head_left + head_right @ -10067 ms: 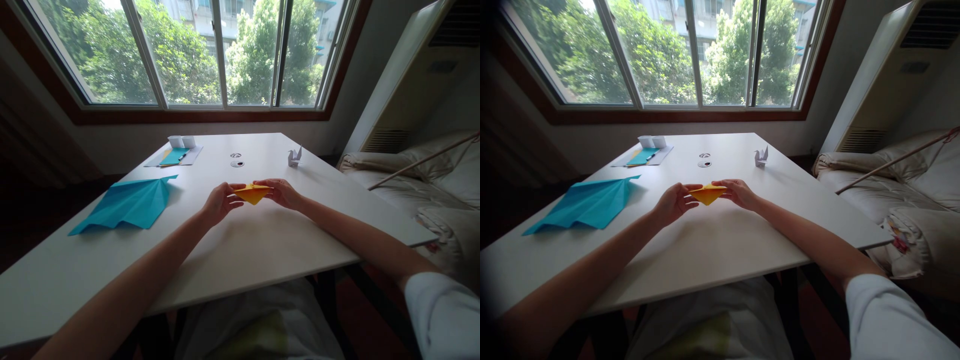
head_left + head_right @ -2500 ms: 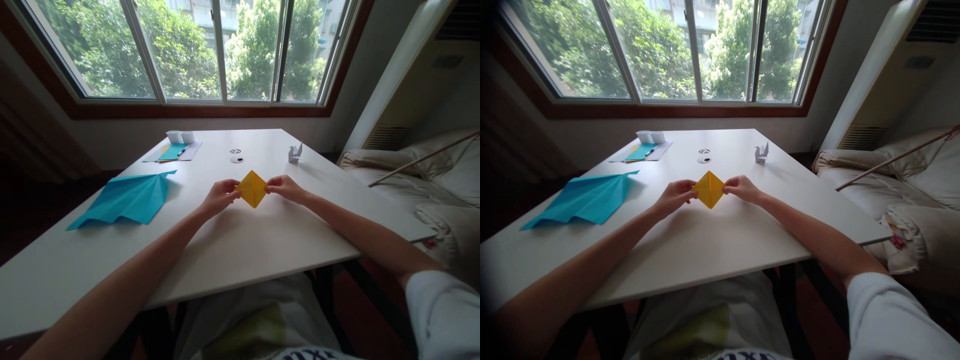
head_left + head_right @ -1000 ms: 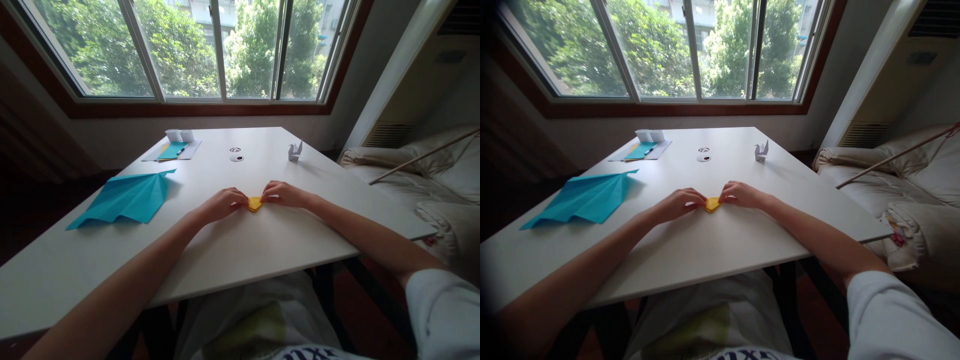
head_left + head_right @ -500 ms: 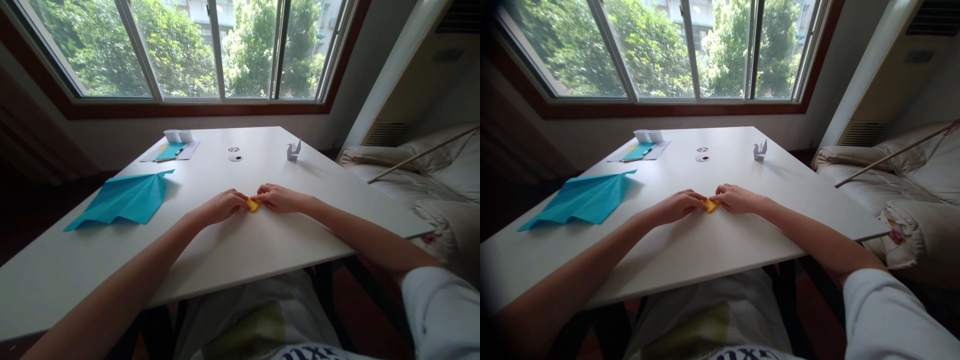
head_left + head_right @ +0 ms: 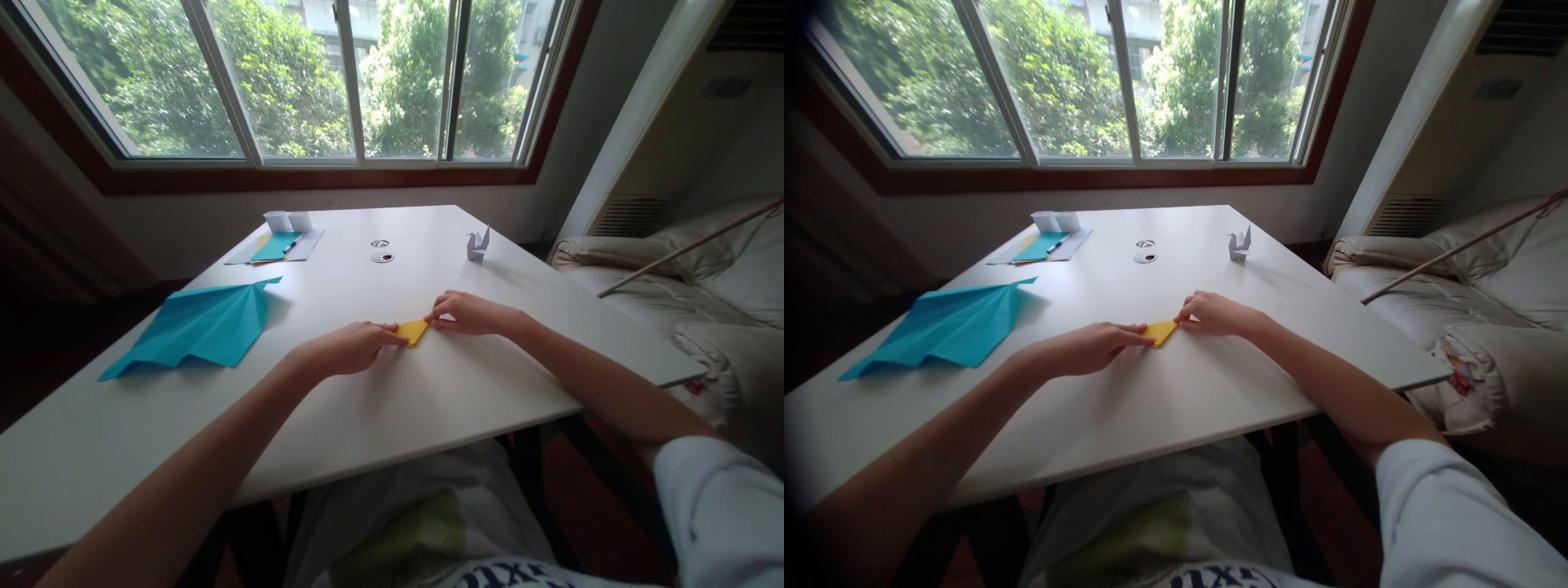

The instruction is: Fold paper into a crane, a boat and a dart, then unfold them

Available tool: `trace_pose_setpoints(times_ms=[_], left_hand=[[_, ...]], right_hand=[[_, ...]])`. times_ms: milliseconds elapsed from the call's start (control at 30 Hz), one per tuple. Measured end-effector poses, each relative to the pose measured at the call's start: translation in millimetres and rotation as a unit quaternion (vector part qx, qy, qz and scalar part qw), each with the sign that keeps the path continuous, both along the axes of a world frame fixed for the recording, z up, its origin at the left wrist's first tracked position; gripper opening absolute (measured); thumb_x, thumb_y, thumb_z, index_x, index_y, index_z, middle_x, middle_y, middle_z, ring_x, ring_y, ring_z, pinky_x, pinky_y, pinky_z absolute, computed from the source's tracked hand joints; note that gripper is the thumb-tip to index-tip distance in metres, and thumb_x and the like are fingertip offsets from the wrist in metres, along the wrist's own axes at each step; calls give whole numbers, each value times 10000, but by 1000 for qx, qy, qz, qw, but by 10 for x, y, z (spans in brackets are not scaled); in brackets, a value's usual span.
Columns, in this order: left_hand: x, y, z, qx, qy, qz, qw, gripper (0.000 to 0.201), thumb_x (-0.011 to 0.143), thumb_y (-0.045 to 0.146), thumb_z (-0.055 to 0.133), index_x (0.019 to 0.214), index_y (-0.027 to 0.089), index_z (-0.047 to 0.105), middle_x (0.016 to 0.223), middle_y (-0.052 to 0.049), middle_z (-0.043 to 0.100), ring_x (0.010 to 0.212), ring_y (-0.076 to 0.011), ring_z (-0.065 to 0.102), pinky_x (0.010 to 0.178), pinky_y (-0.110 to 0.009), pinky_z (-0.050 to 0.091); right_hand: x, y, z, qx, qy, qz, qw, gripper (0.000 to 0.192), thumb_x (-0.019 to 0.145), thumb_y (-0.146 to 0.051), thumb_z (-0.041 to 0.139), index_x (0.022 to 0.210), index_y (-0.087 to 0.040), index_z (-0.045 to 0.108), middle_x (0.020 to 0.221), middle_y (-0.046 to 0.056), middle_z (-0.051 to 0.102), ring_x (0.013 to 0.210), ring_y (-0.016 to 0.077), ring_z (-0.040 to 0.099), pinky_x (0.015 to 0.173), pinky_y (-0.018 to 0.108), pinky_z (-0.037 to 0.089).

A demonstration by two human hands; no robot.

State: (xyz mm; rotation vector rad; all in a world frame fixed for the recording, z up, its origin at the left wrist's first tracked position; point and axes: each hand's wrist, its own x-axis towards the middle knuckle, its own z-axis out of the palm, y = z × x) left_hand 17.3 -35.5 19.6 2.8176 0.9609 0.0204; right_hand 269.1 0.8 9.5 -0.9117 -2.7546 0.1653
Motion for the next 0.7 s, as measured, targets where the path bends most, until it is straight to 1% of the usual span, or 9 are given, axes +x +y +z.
trace_pose_setpoints(times_ms=[100, 200, 267, 367, 500, 600, 700], left_hand=[[1, -7, -1, 3, 20, 10, 1000, 563, 780, 18, 388, 1241, 318, 513, 1341, -33, 465, 1115, -189, 543, 938, -304, 403], [-5, -13, 1, -8, 27, 20, 999, 588, 771, 13, 371, 1259, 318, 494, 1358, -35, 446, 1141, -198, 520, 960, -324, 384], [-13, -21, 10, -19, 22, 18, 999, 602, 762, 9, 360, 1258, 322, 492, 1358, -17, 449, 1148, -191, 513, 965, -318, 379], [-25, -37, 34, -39, 0, 3, 999, 623, 735, -11, 342, 1240, 315, 505, 1330, 12, 482, 1124, -169, 523, 953, -289, 388], [-26, -48, 46, -55, -22, -1, 998, 625, 711, -23, 328, 1216, 287, 525, 1303, 2, 503, 1103, -166, 526, 946, -285, 391], [-3, -36, 18, -46, -50, 6, 998, 561, 723, -9, 332, 1154, 262, 567, 1209, -26, 565, 1054, -180, 546, 917, -303, 407], [26, 11, -39, -21, -103, 18, 994, 376, 762, 59, 390, 1013, 215, 622, 1021, -66, 620, 934, -200, 575, 826, -320, 446]], right_hand=[[-25, -6, -11, 1, 6, -20, 1000, 209, 838, -239, 517, 925, -187, 700, 859, 82, 662, 801, 181, 560, 710, 288, 424], [-97, -40, -25, 27, 14, -51, 998, 208, 846, -277, 515, 864, -174, 695, 862, 89, 651, 812, 185, 561, 705, 285, 413], [-147, -61, -41, 39, 12, -73, 997, 197, 839, -304, 532, 846, -171, 676, 874, 89, 640, 829, 189, 563, 709, 285, 409], [-199, -75, -76, 31, 3, -91, 995, 188, 830, -322, 547, 896, -175, 643, 888, 83, 628, 858, 193, 562, 722, 287, 415], [-229, -71, -115, 23, 14, -73, 997, 219, 855, -296, 505, 992, -185, 635, 995, 94, 619, 930, 203, 547, 785, 314, 420], [-236, -69, -122, 26, 21, -59, 998, 204, 849, -269, 505, 967, -176, 644, 991, 99, 619, 930, 211, 541, 814, 341, 414], [-227, -69, -122, -9, 45, -61, 997, 177, 819, -269, 540, 932, -170, 633, 972, 97, 612, 920, 208, 538, 778, 332, 425]])
